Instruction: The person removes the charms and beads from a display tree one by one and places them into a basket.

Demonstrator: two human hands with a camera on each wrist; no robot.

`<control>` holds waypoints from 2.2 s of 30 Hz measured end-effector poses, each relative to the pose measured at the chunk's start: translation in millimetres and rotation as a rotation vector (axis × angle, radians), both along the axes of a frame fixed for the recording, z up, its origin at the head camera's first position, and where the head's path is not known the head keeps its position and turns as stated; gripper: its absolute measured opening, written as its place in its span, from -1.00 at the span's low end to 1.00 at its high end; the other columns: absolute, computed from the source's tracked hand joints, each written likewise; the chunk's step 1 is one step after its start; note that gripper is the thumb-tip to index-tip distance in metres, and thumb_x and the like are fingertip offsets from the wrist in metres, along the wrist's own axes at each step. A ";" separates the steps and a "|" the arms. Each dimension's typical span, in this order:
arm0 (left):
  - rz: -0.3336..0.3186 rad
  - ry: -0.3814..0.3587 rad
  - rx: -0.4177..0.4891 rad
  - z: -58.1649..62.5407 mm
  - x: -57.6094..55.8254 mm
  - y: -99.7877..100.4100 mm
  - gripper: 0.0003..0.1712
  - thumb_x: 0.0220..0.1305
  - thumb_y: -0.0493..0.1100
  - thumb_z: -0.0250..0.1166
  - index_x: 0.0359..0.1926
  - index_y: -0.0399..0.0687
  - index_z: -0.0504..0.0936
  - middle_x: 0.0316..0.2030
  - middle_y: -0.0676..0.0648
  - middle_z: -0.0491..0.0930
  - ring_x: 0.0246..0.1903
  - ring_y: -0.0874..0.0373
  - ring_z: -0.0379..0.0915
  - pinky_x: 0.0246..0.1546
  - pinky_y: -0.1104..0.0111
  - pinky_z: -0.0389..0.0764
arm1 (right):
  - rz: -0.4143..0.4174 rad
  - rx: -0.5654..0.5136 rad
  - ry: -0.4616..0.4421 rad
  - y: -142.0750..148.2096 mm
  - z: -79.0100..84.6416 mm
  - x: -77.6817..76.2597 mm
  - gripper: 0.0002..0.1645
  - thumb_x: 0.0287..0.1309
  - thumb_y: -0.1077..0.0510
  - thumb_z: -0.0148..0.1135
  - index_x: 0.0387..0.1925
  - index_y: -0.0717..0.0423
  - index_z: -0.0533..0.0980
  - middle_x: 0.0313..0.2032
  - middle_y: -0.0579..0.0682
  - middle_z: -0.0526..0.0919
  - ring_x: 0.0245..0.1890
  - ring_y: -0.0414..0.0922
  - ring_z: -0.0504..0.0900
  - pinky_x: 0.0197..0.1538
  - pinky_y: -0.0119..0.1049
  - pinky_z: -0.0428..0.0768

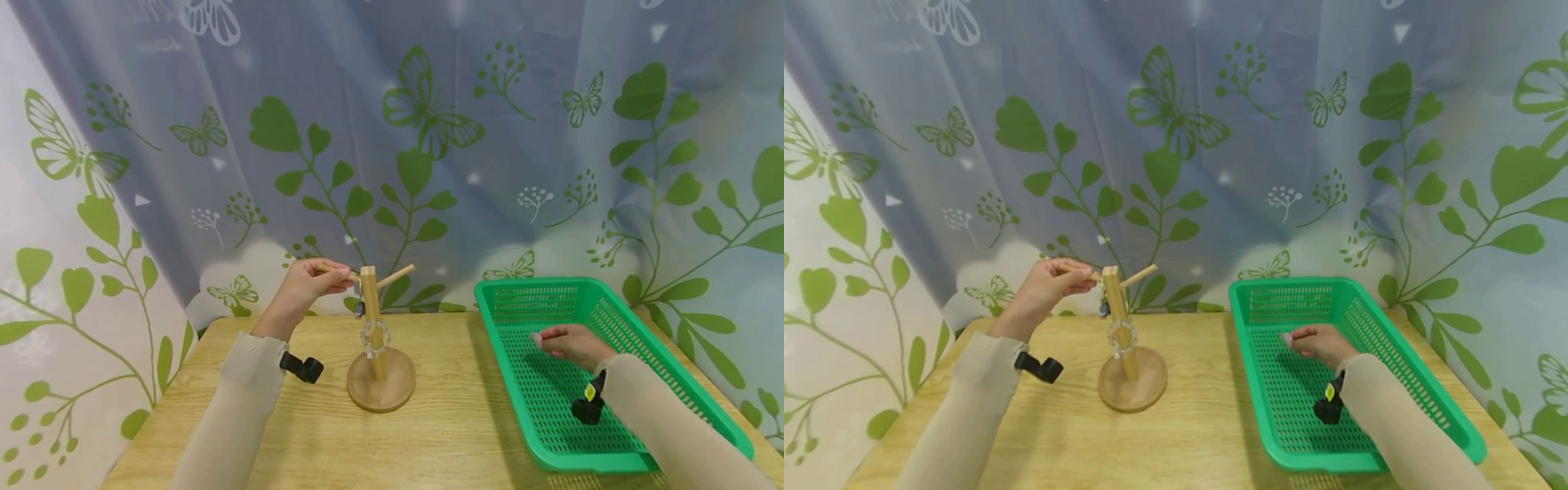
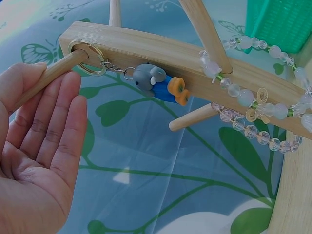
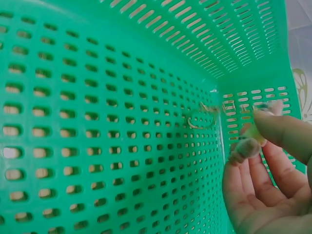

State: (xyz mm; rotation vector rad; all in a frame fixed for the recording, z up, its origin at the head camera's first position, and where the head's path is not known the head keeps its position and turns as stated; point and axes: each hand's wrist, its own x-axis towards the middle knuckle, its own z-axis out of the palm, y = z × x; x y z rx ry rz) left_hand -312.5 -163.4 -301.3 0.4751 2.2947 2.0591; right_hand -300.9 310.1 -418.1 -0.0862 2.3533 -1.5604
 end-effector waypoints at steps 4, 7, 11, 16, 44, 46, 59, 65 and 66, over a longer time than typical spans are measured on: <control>0.001 -0.006 0.003 1.0 0.7 0.2 -0.82 0.24 -0.18 0.30 -0.24 -0.22 0.66 -0.32 0.03 0.68 -0.31 0.20 0.64 -0.13 0.34 0.62 | 0.043 0.051 -0.007 -1.8 1.1 2.1 -0.59 0.26 0.17 0.17 0.01 0.42 0.43 -0.07 0.12 0.55 -0.06 0.00 0.53 0.14 0.07 0.42; 0.002 -0.009 0.005 1.2 1.2 0.3 -0.82 0.24 -0.18 0.30 -0.24 -0.23 0.66 -0.33 0.03 0.68 -0.32 0.20 0.64 -0.12 0.33 0.62 | 0.070 0.062 -0.012 -2.8 0.6 2.5 -0.56 0.26 0.22 0.14 0.06 0.49 0.38 -0.01 0.25 0.51 0.00 0.05 0.53 0.17 0.09 0.39; 0.004 -0.011 0.003 1.1 1.3 0.6 -0.80 0.23 -0.18 0.30 -0.22 -0.25 0.65 -0.32 0.02 0.67 -0.31 0.19 0.64 -0.07 0.26 0.60 | 0.084 0.018 -0.012 -3.4 -0.2 0.9 -0.49 0.28 0.26 0.10 0.13 0.56 0.28 0.09 0.39 0.40 0.05 0.05 0.51 0.21 0.09 0.36; -0.002 -0.014 0.006 0.1 0.8 0.8 -0.79 0.23 -0.17 0.30 -0.21 -0.26 0.65 -0.31 0.01 0.67 -0.29 0.17 0.64 -0.08 0.26 0.60 | 0.093 -0.045 0.015 -4.1 2.0 -2.3 -0.39 0.30 0.18 0.12 0.19 0.55 0.21 0.19 0.43 0.28 0.18 0.14 0.39 0.26 0.09 0.31; 0.007 -0.010 -0.002 -0.8 -0.7 0.4 -0.79 0.23 -0.16 0.30 -0.22 -0.24 0.65 -0.30 0.00 0.66 -0.30 0.19 0.64 -0.12 0.31 0.62 | 0.182 -0.060 0.279 -94.2 62.1 16.0 -0.48 0.19 -0.03 0.26 0.08 0.19 0.46 0.08 0.13 0.54 0.07 0.00 0.52 0.18 0.08 0.40; 0.005 -0.008 0.002 -0.5 -0.4 0.9 -0.81 0.24 -0.18 0.29 -0.23 -0.24 0.66 -0.31 0.00 0.67 -0.31 0.19 0.64 -0.13 0.33 0.62 | 0.196 -0.074 0.294 -102.7 62.8 17.2 -0.49 0.19 0.00 0.26 0.08 0.22 0.47 0.05 0.13 0.56 0.04 0.00 0.54 0.14 0.01 0.46; -0.007 0.002 0.016 -0.9 0.2 0.0 -0.85 0.25 -0.18 0.29 -0.24 -0.19 0.67 -0.31 0.03 0.67 -0.30 0.18 0.64 -0.10 0.30 0.61 | 0.238 -0.193 0.298 -153.1 72.8 25.5 -0.51 0.16 0.06 0.30 0.06 0.24 0.48 0.02 0.16 0.56 -0.06 -0.12 0.58 0.08 -0.15 0.53; -0.004 0.001 0.015 -0.9 0.1 0.3 -0.85 0.25 -0.19 0.28 -0.26 -0.19 0.67 -0.28 0.02 0.66 -0.31 0.21 0.64 -0.12 0.33 0.62 | 0.261 -0.223 0.288 -175.4 75.2 24.0 -0.57 0.16 0.10 0.30 0.01 0.24 0.51 -0.04 0.12 0.59 -0.08 -0.10 0.60 0.06 -0.16 0.54; -0.005 0.001 0.016 -0.9 0.0 0.3 -0.85 0.25 -0.19 0.28 -0.25 -0.19 0.67 -0.29 0.02 0.66 -0.31 0.21 0.64 -0.12 0.33 0.62 | 0.263 -0.223 0.281 -179.1 75.5 24.4 -0.58 0.16 0.10 0.30 0.01 0.23 0.51 -0.05 0.09 0.60 -0.07 -0.08 0.60 0.06 -0.16 0.53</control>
